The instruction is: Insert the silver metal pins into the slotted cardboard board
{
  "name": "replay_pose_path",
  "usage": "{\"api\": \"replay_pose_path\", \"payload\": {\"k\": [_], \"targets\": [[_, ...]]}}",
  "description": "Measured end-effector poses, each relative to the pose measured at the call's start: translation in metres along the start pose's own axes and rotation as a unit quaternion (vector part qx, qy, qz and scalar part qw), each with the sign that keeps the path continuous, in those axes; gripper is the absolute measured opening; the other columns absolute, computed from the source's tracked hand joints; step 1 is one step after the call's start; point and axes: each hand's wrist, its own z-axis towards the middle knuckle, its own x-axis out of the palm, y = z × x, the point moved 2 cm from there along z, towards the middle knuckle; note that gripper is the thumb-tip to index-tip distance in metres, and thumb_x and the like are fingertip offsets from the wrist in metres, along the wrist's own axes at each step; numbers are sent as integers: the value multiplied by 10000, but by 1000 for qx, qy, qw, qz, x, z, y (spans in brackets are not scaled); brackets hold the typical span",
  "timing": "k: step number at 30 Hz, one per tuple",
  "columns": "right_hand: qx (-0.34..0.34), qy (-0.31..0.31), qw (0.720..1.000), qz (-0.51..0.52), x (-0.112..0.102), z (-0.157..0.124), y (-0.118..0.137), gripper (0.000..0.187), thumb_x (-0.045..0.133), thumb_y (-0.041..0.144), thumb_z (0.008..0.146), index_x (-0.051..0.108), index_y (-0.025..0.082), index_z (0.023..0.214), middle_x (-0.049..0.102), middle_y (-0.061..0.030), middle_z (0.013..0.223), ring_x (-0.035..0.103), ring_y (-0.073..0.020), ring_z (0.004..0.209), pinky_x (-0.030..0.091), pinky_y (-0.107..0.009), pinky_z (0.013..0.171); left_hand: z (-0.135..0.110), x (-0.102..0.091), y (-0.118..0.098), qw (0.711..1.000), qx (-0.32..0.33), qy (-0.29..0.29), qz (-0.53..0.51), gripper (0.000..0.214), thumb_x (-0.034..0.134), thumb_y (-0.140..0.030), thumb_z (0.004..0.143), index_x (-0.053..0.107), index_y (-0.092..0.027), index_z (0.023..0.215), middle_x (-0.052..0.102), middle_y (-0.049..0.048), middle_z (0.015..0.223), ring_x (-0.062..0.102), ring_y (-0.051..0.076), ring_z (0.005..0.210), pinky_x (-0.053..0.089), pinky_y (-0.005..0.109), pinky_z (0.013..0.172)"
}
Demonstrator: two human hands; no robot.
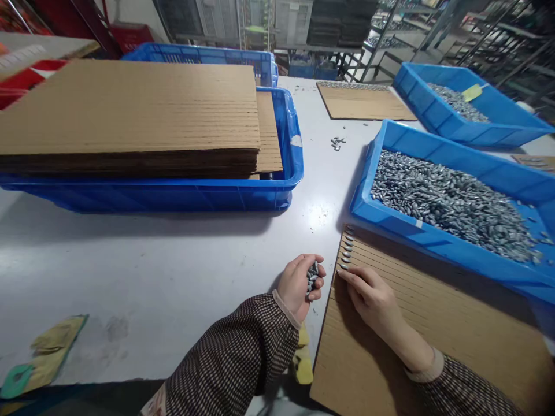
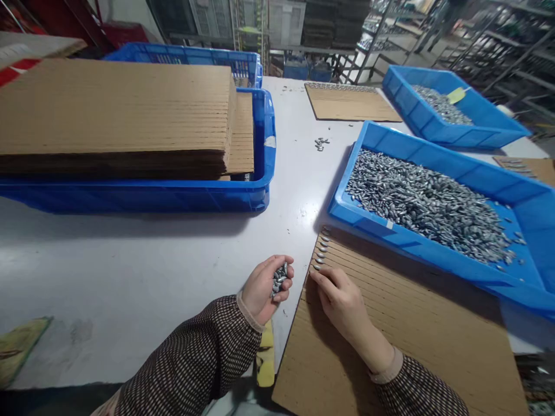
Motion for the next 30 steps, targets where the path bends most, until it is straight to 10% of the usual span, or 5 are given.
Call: {"api": "replay_pose_path", "payload": {"k": [15, 24, 30], "targets": [[-29, 33, 999, -18, -9, 1, -1, 264, 478, 119, 934, 664, 201, 1103, 673, -97, 987, 618, -206, 873, 528, -332, 742, -3, 3, 5, 998, -25, 33, 52, 145, 594, -257, 808, 515, -177, 901, 592, 12, 715, 453, 59, 480, 180, 151, 358], [197, 18, 939, 281, -18, 22, 29, 175, 589, 308, 920, 645, 217, 1059, 694, -44, 905, 650, -163, 752, 534, -270, 660, 0, 0, 14, 997, -11, 63, 47, 328, 782, -331, 671, 629, -127, 878, 557, 1, 702, 439, 43, 497, 158, 160, 364], [218, 7, 924, 314, -16, 21, 25, 174, 588, 318, 918, 666, 214, 1034, 710, -66, 961, 674, -192, 843, 557, -303, 731, -3, 2, 9, 997, 5, 41, 69, 269, 689, -284, 740, 662, -99, 932, 556, 23, 748, 462, 50, 523, 176, 156, 359]]}}
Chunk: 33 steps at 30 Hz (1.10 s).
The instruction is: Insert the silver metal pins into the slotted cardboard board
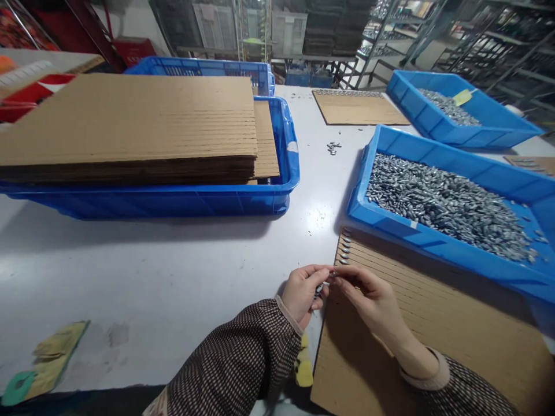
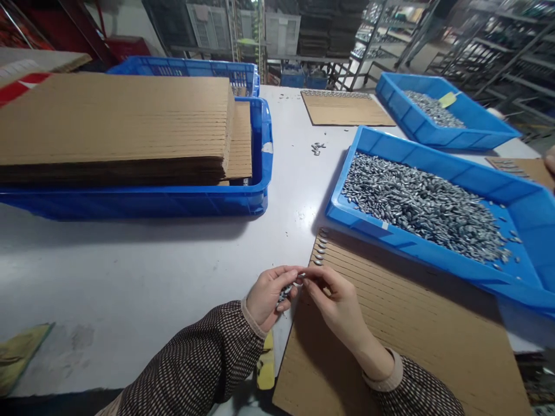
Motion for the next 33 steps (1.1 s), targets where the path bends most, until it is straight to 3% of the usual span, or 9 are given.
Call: {"api": "replay_pose_path", "payload": {"k": [5, 11, 20, 28, 33], "targets": [[-101, -29, 982, -157, -14, -12, -14, 143, 555, 237, 926, 683, 237, 989, 700, -62, 953, 669, -185, 844, 549, -295, 724, 1, -3, -6, 996, 11, -69, -46, 178, 515, -219, 798, 584, -137, 940, 556, 21, 750, 455, 62, 483, 193, 166, 352], [-202, -32, 945, -255, -2, -19, -27, 213, 509, 140, 933, 678, 230, 1026, 692, -62, 918, 654, -163, 799, 551, -280, 707, 4, -3, -2, 998, 8, -55, -29, 169, 584, -202, 768, 522, -168, 922, 567, 10, 741, 441, 55, 478, 178, 151, 351], [-212, -21, 929, -304, 0, -17, -30, 247, 496, 132, 931, 679, 229, 1067, 672, -84, 945, 630, -186, 834, 545, -315, 730, 3, -4, 2, 999, 5, -38, -24, 206, 647, -266, 776, 541, -156, 915, 568, 13, 774, 440, 43, 494, 190, 141, 355], [-214, -4, 923, -321, 0, -18, -30, 256, 480, 119, 922, 670, 209, 1067, 659, -93, 950, 610, -205, 847, 542, -349, 745, 0, -1, -2, 999, -17, -42, -13, 138, 488, -200, 806, 548, -157, 923, 571, 18, 742, 446, 58, 476, 183, 156, 351], [-212, -12, 932, -295, -4, -18, -25, 247, 493, 125, 927, 647, 220, 1095, 664, -82, 975, 623, -201, 875, 533, -333, 749, -4, 3, -3, 999, -25, -38, 23, 187, 514, -166, 765, 539, -169, 950, 571, 1, 742, 419, 44, 459, 169, 154, 356]]}}
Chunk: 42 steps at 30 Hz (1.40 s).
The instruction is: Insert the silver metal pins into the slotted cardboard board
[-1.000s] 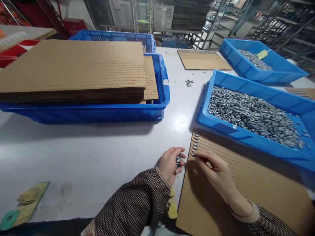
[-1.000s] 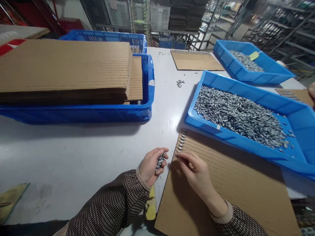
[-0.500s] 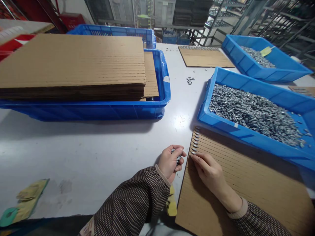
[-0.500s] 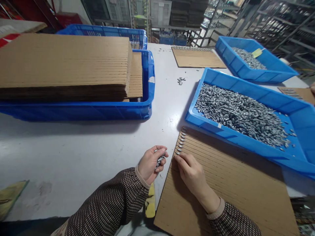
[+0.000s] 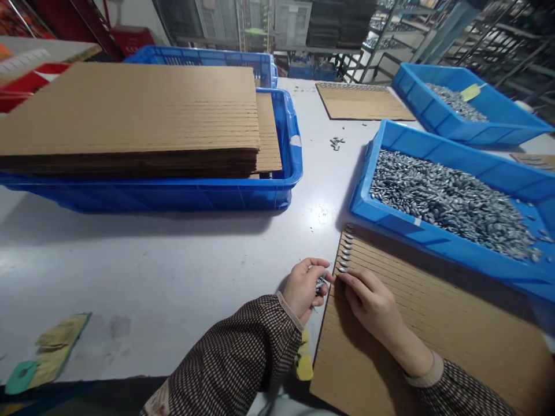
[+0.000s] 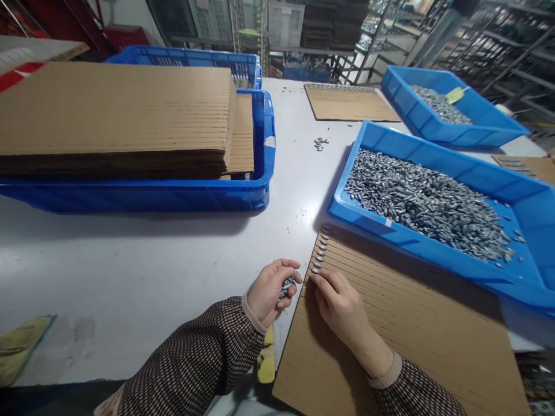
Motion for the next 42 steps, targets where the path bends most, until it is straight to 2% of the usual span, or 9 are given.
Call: {"api": "replay_pose_path", "payload": {"k": [6, 10, 12, 16, 18, 22, 27, 37, 42], "targets": [[106, 20, 992, 67, -9, 23, 23, 253, 565, 298, 928, 633, 231, 1162, 620, -83, 972, 618, -183, 773, 510, -298, 638, -1, 2, 3, 1000, 5, -1, 26, 206, 496, -220, 789, 537, -187, 988, 555, -8, 708, 451, 58, 454, 186, 149, 356], [120, 35, 986, 114, -4, 37, 37, 157, 548, 304, 935, 680, 228, 971, 606, -71, 903, 604, -187, 771, 509, -306, 635, 2, 1, 9, 999, 9, -21, 31, 152, 491, -252, 802, 530, -197, 938, 505, -29, 638, 453, 74, 428, 193, 155, 346], [131, 23, 972, 192, -4, 39, 39, 144, 536, 282, 943, 668, 227, 929, 634, -79, 952, 624, -198, 845, 537, -323, 701, 3, 1, 10, 999, 18, -15, 29, 126, 501, -269, 810, 540, -189, 899, 512, -18, 640, 467, 84, 434, 186, 162, 335], [204, -22, 928, 310, -15, 28, 30, 159, 562, 285, 936, 646, 233, 1060, 695, -75, 1015, 668, -209, 909, 573, -345, 771, 4, -3, -3, 998, -7, 1, -61, 126, 545, -280, 816, 552, -162, 860, 558, 19, 704, 472, 73, 449, 176, 158, 330], [218, -26, 931, 291, -20, 18, 22, 176, 572, 289, 930, 669, 232, 1065, 703, -73, 991, 674, -206, 883, 573, -320, 729, 4, -8, -17, 991, -13, 0, -137, 114, 552, -261, 817, 539, -159, 867, 558, 16, 732, 445, 55, 453, 196, 149, 337], [175, 27, 964, 199, -19, 0, 9, 197, 543, 293, 945, 682, 236, 1073, 695, -75, 966, 666, -193, 839, 551, -295, 688, 3, -17, -40, 972, 58, -26, -225, 103, 502, -272, 861, 525, -175, 884, 558, 20, 759, 502, 79, 526, 258, 148, 351], [141, 26, 983, 116, -5, -5, 6, 103, 558, 294, 939, 632, 223, 940, 683, -41, 821, 629, -167, 688, 507, -284, 618, 2, -12, -27, 974, -12, 0, -225, 103, 487, -243, 844, 540, -155, 848, 470, -17, 655, 342, 47, 416, 166, 157, 326], [69, 15, 997, -3, 5, 0, 7, 140, 503, 243, 956, 630, 223, 901, 648, -44, 804, 611, -175, 730, 484, -290, 653, 4, -10, -17, 986, 4, -9, -164, 125, 506, -229, 816, 573, -143, 876, 495, 0, 687, 380, 54, 443, 172, 156, 342], [41, 18, 997, -58, 5, -4, 8, 101, 518, 209, 945, 605, 208, 893, 632, -47, 796, 594, -182, 742, 468, -295, 674, 4, -9, -14, 993, 12, 17, -115, 218, 562, -213, 820, 626, -126, 1010, 504, 10, 749, 413, 48, 486, 176, 147, 357]]}}
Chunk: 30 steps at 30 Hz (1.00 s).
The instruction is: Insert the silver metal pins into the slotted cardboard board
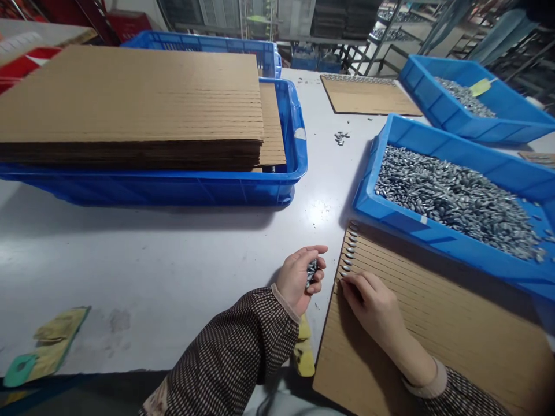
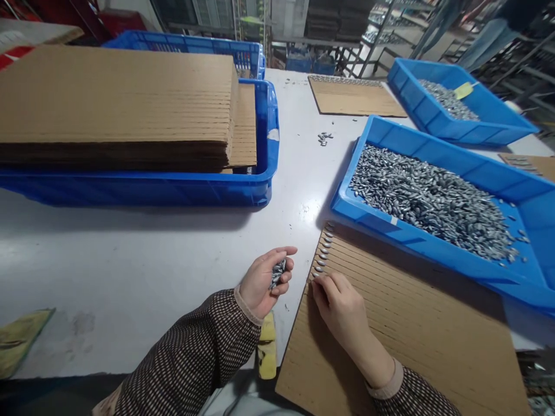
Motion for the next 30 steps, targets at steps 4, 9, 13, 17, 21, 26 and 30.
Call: {"api": "replay_pose_path", "payload": {"k": [4, 9, 13, 17, 21, 26, 30], "targets": [[-2, 5, 1000, -7, 0, 0, 0, 112, 510, 199, 942, 588, 209, 862, 608, -39, 768, 569, -179, 722, 450, -293, 669, -1, 1, 2, 1000, 0, 8, 14, 293, 598, -209, 802, 640, -128, 1080, 501, 9, 764, 407, 43, 499, 168, 146, 365], [0, 6, 1000, -9, 1, 1, 2, 140, 505, 190, 934, 591, 205, 824, 589, -38, 752, 555, -179, 712, 438, -290, 661, -2, 1, 2, 1000, -3, -6, 3, 331, 512, -263, 833, 642, -107, 1095, 506, 23, 761, 412, 61, 500, 169, 168, 359], [19, 12, 999, 39, -5, 1, 0, 128, 505, 212, 942, 615, 205, 878, 611, -37, 776, 580, -171, 721, 447, -279, 661, -3, 1, 3, 999, -1, 9, 32, 349, 499, -213, 810, 612, -113, 1125, 525, 24, 781, 421, 61, 513, 173, 167, 369], [70, 3, 992, 106, -17, 5, -6, 96, 531, 250, 944, 615, 206, 941, 626, -26, 800, 589, -155, 699, 455, -264, 639, -5, 4, 6, 997, -11, 21, 79, 318, 522, -177, 785, 537, -152, 1102, 556, 12, 773, 412, 56, 498, 166, 164, 379], [68, 9, 991, 111, -20, 6, -6, 102, 532, 257, 943, 622, 210, 953, 640, -39, 835, 603, -162, 720, 475, -272, 651, -6, 5, 8, 995, -9, 19, 96, 186, 551, -187, 775, 485, -182, 949, 568, 0, 730, 411, 57, 489, 148, 164, 380], [16, 23, 999, 38, -8, -2, -3, 170, 490, 218, 948, 654, 222, 992, 653, -63, 931, 626, -177, 821, 495, -276, 688, -4, 4, 9, 995, 0, 23, 93, 164, 588, -222, 769, 509, -176, 905, 554, -10, 718, 399, 46, 475, 144, 161, 375], [15, 19, 999, 44, -5, -6, -6, 181, 475, 193, 946, 655, 209, 957, 643, -61, 886, 614, -168, 786, 497, -277, 690, -2, 3, 11, 996, -2, 16, 88, 156, 588, -223, 774, 512, -174, 900, 552, -13, 712, 386, 42, 463, 148, 161, 368]]}}
